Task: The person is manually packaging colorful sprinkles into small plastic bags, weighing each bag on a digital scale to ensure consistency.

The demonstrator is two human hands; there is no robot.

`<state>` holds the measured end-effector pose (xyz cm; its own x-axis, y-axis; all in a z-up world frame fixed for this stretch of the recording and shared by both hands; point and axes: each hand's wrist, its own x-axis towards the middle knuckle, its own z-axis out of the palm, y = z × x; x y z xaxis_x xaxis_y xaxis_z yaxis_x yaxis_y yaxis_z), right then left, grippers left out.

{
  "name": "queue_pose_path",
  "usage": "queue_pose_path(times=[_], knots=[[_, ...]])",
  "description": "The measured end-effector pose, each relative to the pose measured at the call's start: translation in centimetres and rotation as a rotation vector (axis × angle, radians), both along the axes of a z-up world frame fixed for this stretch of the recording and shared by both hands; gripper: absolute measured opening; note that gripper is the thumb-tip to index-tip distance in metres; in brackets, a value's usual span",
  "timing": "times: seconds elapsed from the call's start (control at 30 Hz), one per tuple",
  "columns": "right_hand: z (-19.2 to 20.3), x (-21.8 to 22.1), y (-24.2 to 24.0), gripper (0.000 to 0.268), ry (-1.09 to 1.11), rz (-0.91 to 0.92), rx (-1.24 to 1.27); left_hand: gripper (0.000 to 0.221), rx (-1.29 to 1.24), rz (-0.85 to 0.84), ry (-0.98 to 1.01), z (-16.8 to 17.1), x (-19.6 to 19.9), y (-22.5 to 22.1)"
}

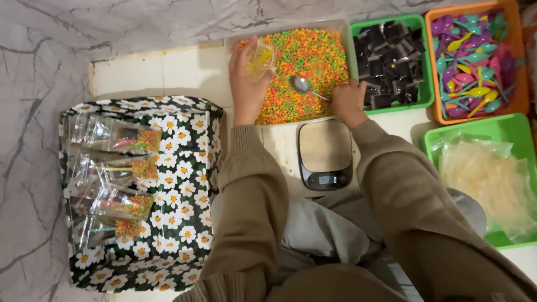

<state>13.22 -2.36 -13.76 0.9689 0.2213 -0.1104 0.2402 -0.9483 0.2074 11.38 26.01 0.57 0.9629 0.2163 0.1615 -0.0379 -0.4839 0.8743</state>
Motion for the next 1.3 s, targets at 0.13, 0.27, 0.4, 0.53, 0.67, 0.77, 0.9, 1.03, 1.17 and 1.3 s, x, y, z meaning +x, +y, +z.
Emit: queue_pose_path(times=[0.13,0.27,0.4,0.53,0.67,0.77,0.9,1.03,1.17,1.3], knots=[[2.2,-0.3,-0.6,0.047,0.082,-0.005,0.026,0.079,0.030,-0.003,-0.038,0.1,-0.3,0.2],[4.8,-0.9,-1.2,0.008,0.115,-0.034,0.346,0.081,0.018,0.014,-0.082,0.4,-0.5,0.4],[8.4,-2.2,0.4,0.010,-0.119,0.046,1.025,0.081,0.045,0.016,-0.129,1.1,-0.7,0.7],[8.2,-2.9,3.0,0.014,0.012,-0.118,1.134,0.081,0.039,0.001,-0.085,1.3,-0.8,0.6],[7.9,-3.8,5.2,0.016,0.266,-0.428,1.596,0.082,0.058,0.002,-0.136,0.7,-0.9,0.7],[7.7,-3.9,5.4,0.016,0.387,-0.625,1.874,0.079,0.069,0.010,-0.155,0.6,-0.7,0.7],[9.3,-3.4,4.3,0.014,0.399,-0.848,1.933,0.077,0.221,0.025,-0.210,-0.9,-0.3,0.9],[9.5,-3.5,3.2,0.018,0.225,-0.710,1.837,0.076,0.240,0.043,-0.251,-1.2,-0.3,0.9],[8.5,-4.0,4.2,0.014,0.057,-0.389,1.378,0.076,0.235,0.051,-0.196,-0.8,-0.3,0.7],[8.7,-5.4,6.6,0.035,0.281,-0.412,1.611,0.076,0.277,0.061,-0.200,-0.9,-0.3,0.8]])
